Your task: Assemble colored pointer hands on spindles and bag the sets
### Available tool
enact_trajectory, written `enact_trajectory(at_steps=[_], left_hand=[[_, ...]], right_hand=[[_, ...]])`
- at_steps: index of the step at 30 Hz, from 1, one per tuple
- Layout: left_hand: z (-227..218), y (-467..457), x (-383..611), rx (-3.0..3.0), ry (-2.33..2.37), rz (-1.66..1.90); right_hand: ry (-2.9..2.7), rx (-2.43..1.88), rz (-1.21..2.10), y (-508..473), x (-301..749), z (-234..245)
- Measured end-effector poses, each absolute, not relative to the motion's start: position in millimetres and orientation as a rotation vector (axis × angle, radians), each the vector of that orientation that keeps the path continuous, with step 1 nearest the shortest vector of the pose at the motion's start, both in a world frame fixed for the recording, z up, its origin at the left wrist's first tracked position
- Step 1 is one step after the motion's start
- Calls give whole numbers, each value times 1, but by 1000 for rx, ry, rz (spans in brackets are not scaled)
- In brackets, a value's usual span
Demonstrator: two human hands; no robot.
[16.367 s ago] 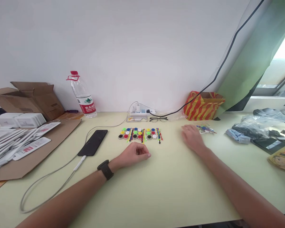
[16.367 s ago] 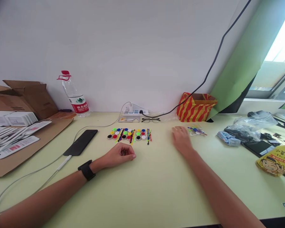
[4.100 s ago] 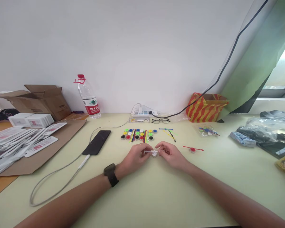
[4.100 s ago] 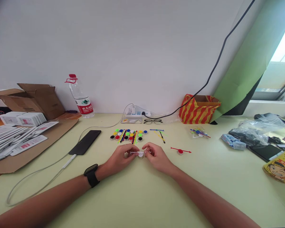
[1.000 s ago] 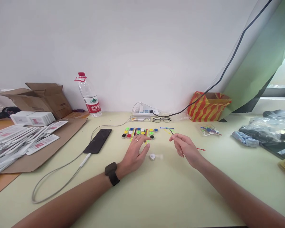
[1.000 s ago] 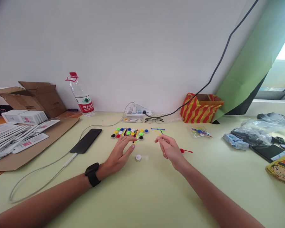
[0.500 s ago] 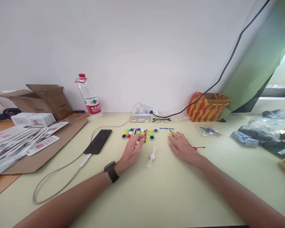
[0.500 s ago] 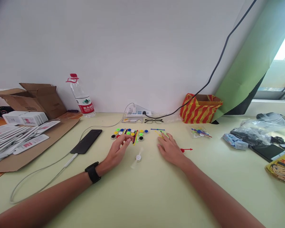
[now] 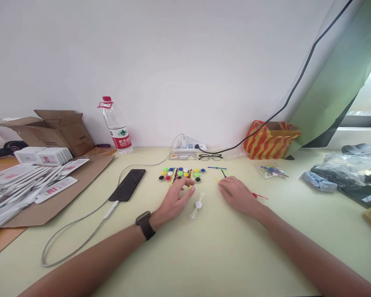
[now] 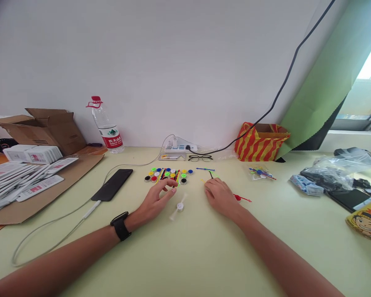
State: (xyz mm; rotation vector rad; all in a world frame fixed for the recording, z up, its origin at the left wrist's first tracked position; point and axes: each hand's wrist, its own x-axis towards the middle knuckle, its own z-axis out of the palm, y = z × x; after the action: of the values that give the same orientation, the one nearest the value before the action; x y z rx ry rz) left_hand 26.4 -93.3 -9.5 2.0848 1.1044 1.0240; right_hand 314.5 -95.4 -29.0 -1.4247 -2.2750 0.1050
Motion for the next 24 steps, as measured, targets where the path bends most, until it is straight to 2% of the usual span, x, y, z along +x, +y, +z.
enact_trajectory(at_steps=[8,15,20,24], left_hand=[[-7,-95,27,2096,1113,1018],[-10,-92,27,2103,1116,1023],[-10,-93,27,2099,1108,1036],[-10,-93,28,2103,1096,1041]], right_hand=[[-2217,-1354,211,-97,310,-29],[-2151,-1418,162,-96,313,-29],[-2199,-1534,2,-98,317,-30],[-2210,-1583,23,-97,320,-33]])
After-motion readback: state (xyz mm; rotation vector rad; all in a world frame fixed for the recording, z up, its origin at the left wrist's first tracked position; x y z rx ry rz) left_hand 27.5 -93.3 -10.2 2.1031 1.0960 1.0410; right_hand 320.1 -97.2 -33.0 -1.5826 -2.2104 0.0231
